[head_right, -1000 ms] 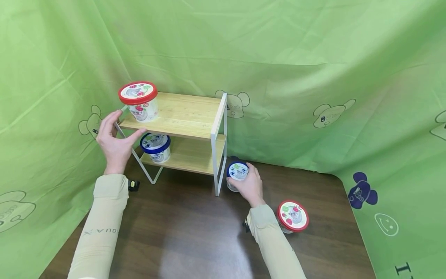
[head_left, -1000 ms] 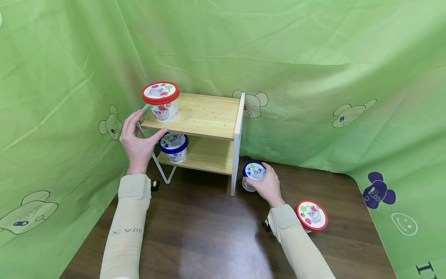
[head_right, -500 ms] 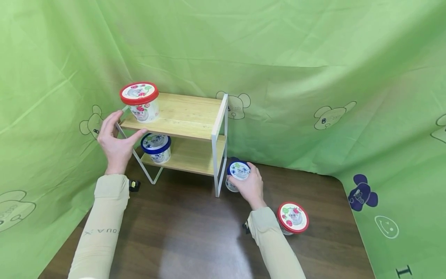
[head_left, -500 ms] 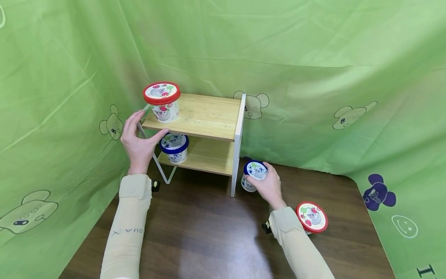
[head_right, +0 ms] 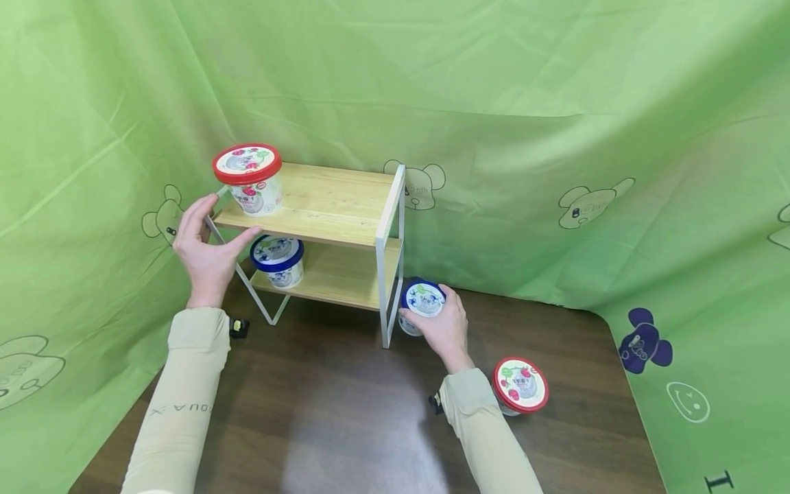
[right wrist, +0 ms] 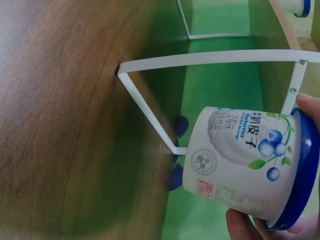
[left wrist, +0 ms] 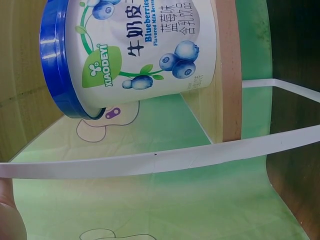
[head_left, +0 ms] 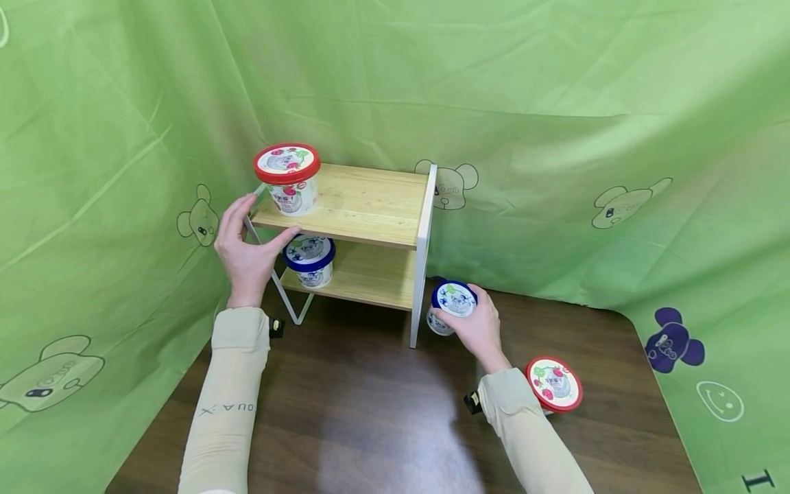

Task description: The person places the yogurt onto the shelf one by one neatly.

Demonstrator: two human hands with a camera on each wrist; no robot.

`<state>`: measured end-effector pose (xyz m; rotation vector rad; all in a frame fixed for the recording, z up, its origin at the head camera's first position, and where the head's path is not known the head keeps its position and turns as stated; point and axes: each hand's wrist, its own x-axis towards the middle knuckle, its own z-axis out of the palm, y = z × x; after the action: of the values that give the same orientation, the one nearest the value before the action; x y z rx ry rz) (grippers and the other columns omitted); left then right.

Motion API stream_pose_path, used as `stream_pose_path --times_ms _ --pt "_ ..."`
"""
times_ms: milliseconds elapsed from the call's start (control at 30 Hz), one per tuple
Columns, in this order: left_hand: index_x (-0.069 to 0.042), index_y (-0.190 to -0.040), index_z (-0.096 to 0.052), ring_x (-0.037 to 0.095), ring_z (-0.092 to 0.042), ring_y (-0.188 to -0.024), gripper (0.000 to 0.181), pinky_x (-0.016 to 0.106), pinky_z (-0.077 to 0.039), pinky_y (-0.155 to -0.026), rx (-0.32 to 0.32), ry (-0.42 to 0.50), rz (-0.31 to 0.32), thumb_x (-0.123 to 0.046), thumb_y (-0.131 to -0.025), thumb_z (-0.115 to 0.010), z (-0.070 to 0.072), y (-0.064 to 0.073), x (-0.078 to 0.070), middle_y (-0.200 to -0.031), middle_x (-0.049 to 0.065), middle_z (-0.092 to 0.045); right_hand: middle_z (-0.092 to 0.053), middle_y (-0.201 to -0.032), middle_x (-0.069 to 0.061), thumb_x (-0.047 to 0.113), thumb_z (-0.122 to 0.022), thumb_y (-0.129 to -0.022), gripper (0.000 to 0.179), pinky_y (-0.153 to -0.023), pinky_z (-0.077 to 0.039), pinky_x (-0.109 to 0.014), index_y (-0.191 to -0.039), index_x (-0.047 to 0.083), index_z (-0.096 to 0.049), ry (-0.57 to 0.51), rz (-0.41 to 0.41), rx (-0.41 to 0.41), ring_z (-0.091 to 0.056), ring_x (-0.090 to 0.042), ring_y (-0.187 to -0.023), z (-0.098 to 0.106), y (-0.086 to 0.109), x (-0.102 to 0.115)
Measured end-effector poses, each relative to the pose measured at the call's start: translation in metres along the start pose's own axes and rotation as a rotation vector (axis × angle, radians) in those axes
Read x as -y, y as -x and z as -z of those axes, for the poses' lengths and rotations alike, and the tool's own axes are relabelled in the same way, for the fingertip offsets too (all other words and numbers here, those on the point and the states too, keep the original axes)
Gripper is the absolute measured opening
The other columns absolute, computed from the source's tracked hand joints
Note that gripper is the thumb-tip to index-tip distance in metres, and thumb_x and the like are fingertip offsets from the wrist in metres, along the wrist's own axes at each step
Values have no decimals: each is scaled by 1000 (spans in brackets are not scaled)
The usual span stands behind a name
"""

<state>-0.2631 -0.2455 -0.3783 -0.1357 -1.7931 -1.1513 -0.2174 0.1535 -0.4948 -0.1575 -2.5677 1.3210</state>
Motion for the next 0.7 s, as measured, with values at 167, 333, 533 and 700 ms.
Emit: stream_pose_path --times_ms 167,333,533,700 --pt "-14 -133 -68 10 -54 -126 83 30 -46 -105 -3 3 -3 -26 -59 -102 -1 1 1 -136 -9 -61 -55 -130 -14 50 -94 -66 100 -100 -44 -53 -143 7 -47 5 -4 -10 -51 -34 -120 1 1 0" --pt "-14 -134 -68 9 -54 -126 83 30 -47 -103 2 -6 -3 -27 -59 -102 -1 0 1 -136 -9 -61 -54 -130 -13 52 -94 -65 101 -100 -43 -54 -144 9 -46 2 -5 -16 -49 -34 -121 2 1 1" --pt "-14 -133 -68 8 -54 -126 83 30 -46 -105 -3 1 -3 -27 -59 -102 -1 0 1 -135 -11 -62 -54 -129 -13 51 -94 -65 100 -97 -45 -55 -144 10 -47 -10 12 -37 -50 -34 -119 6 2 8" --pt "-15 -132 -69 9 -55 -125 82 30 -47 -104 -9 8 -4 -26 -58 -102 -2 0 1 -134 -11 -62 -54 -129 -11 51 -94 -65 100 -95 -46 -55 -144 12 -48 -23 24 -48 -50 -34 -118 10 2 13"
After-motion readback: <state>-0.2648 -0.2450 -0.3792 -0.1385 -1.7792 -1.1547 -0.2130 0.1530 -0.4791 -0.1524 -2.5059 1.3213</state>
